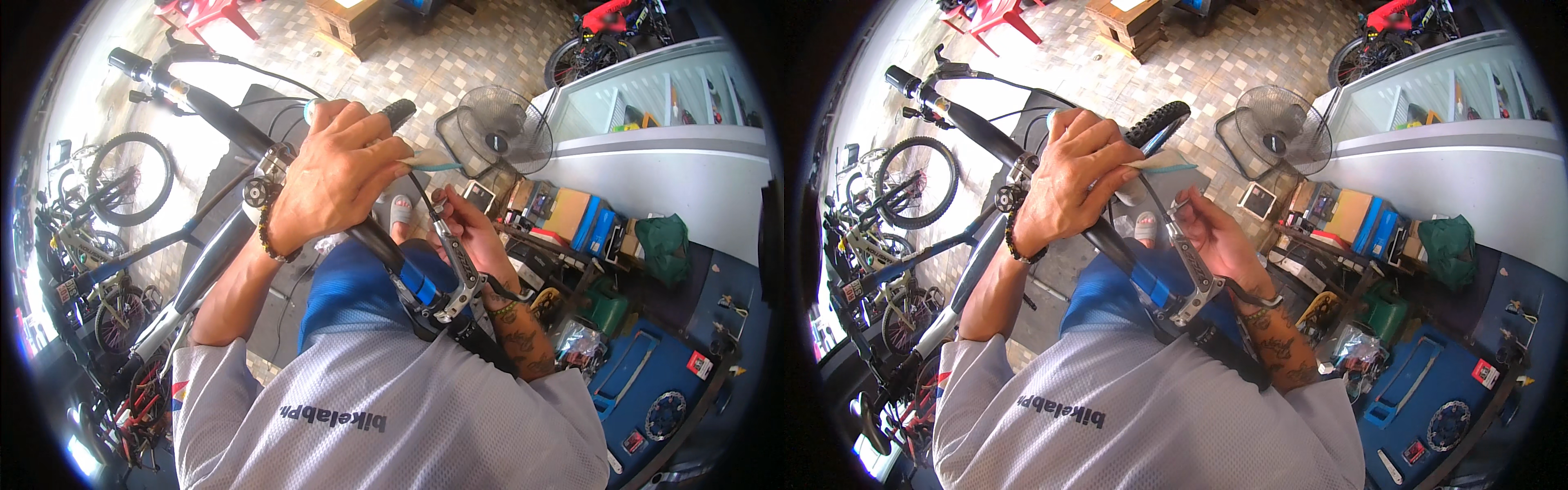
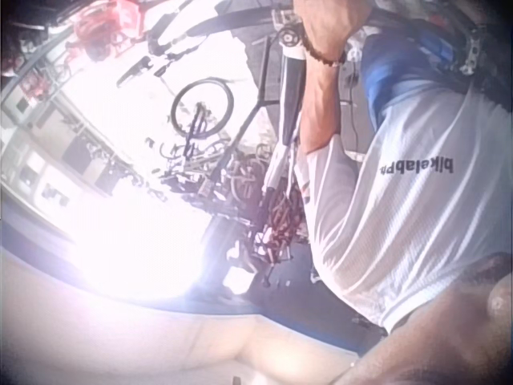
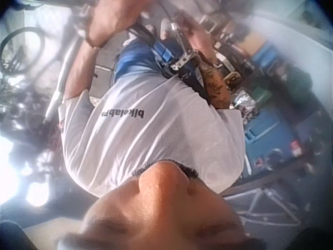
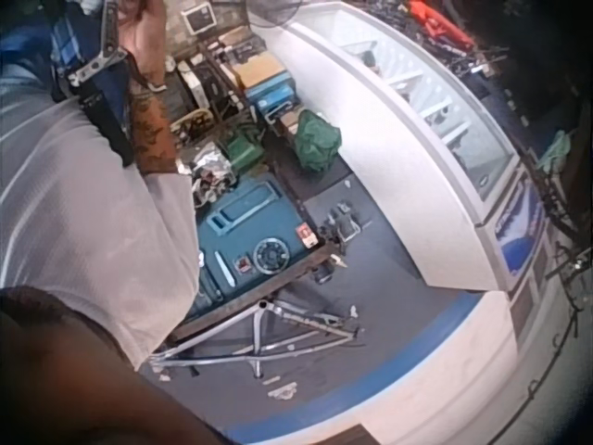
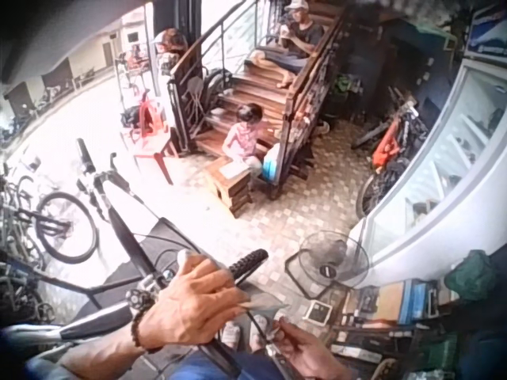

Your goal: The person cleans the handlebar and brake lever area of a bicycle using a cloth and a small tool. They wipe the components repeatedly and use the tool to clean crevices around the brake lever.

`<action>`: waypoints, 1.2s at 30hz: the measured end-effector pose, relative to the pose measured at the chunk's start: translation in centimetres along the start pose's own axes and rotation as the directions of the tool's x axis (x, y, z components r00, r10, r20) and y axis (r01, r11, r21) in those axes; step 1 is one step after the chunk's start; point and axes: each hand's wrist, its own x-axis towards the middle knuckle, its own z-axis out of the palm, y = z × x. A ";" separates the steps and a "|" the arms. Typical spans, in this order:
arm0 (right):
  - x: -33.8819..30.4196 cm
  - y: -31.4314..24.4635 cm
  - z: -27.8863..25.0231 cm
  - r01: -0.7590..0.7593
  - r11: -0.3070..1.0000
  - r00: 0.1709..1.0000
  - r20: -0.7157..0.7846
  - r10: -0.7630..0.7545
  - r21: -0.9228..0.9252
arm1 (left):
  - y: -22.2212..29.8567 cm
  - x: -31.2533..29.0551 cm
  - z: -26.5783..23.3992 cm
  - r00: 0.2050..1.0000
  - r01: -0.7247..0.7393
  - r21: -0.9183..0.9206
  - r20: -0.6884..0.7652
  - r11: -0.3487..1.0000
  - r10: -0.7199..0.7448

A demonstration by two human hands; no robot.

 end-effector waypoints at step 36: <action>-0.2 0.3 -0.7 0.134 0.989 0.989 -0.058 -0.138 -0.068 | -0.2 0.1 -0.2 0.999 -0.028 -0.034 0.017 0.999 0.028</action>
